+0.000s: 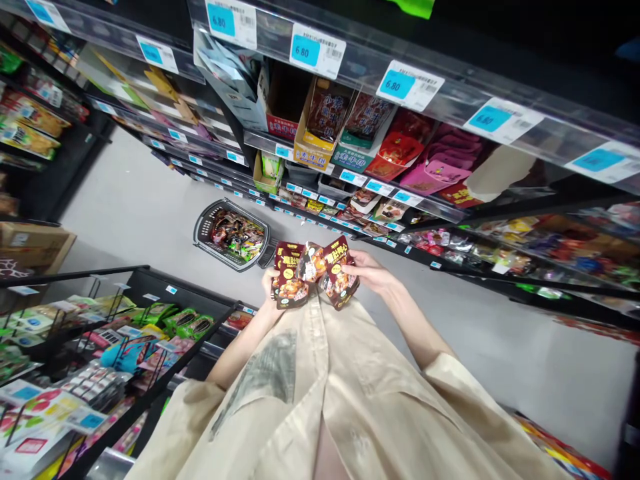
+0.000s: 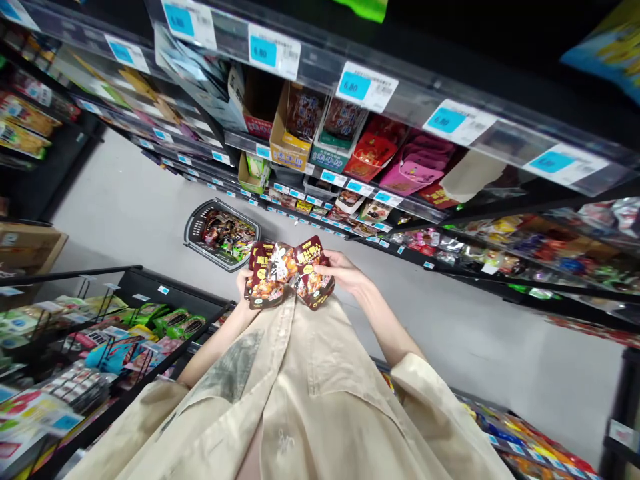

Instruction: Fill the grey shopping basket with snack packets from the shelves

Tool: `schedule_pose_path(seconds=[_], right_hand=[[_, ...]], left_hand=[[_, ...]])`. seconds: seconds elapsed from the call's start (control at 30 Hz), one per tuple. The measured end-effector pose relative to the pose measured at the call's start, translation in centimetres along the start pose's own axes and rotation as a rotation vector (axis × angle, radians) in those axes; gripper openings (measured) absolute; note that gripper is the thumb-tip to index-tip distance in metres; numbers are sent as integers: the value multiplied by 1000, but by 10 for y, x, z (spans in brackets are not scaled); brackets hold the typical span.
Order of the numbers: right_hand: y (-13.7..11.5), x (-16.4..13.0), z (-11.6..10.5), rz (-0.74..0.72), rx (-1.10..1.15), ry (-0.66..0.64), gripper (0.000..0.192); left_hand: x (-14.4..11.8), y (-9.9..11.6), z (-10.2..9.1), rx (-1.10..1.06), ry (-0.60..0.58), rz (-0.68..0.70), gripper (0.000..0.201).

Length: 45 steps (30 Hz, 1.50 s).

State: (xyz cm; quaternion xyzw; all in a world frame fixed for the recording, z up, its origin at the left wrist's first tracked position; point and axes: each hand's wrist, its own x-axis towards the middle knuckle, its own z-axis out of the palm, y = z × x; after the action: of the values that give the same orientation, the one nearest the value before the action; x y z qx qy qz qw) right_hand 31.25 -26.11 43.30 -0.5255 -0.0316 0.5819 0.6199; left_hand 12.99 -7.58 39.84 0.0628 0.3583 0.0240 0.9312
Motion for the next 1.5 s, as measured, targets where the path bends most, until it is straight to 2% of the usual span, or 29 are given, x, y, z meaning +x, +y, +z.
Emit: schedule_pose_path(seconds=[0.1, 0.23, 0.37, 0.47, 0.57, 0.67, 0.73, 0.87, 1.0, 1.1, 1.27, 1.37, 1.5], right_hand=[[-12, 0, -7, 75, -117, -113, 46], [-43, 7, -4, 53, -363, -147, 48], [-71, 24, 22, -26, -569, -248, 37], [-77, 38, 45, -66, -671, -374, 30], [-69, 47, 59, -90, -588, -383, 30], [-51, 50, 60, -115, -416, -234, 36], [-37, 49, 55, -106, -248, -110, 42], [-12, 46, 39, -19, 34, 0, 45], [2, 39, 29, 55, 136, 29, 44], [4, 33, 30, 56, 177, 44, 48], [8, 31, 38, 17, 261, 120, 57], [20, 32, 46, 37, 269, 109, 48], [41, 30, 61, 160, 316, -2, 34]], left_hand=[[0, 5, 9, 31, -40, 36, 64], [-3, 5, 15, 72, -63, -17, 68], [-4, -5, 9, 54, -34, -90, 58], [-6, -15, 0, 27, -5, -135, 48], [-11, -18, -12, -7, -40, -208, 51], [-15, -13, -26, 49, -56, -325, 50], [-17, -10, -34, 76, -35, -325, 48], [-21, -5, -40, 41, 17, -203, 49], [-24, -3, -39, 31, -8, -112, 55], [-23, -2, -45, 60, -15, -96, 51], [-15, -10, -57, 137, 47, -74, 37], [-10, -13, -51, 144, 61, 13, 45], [-4, -4, -29, 181, 97, 233, 65]])
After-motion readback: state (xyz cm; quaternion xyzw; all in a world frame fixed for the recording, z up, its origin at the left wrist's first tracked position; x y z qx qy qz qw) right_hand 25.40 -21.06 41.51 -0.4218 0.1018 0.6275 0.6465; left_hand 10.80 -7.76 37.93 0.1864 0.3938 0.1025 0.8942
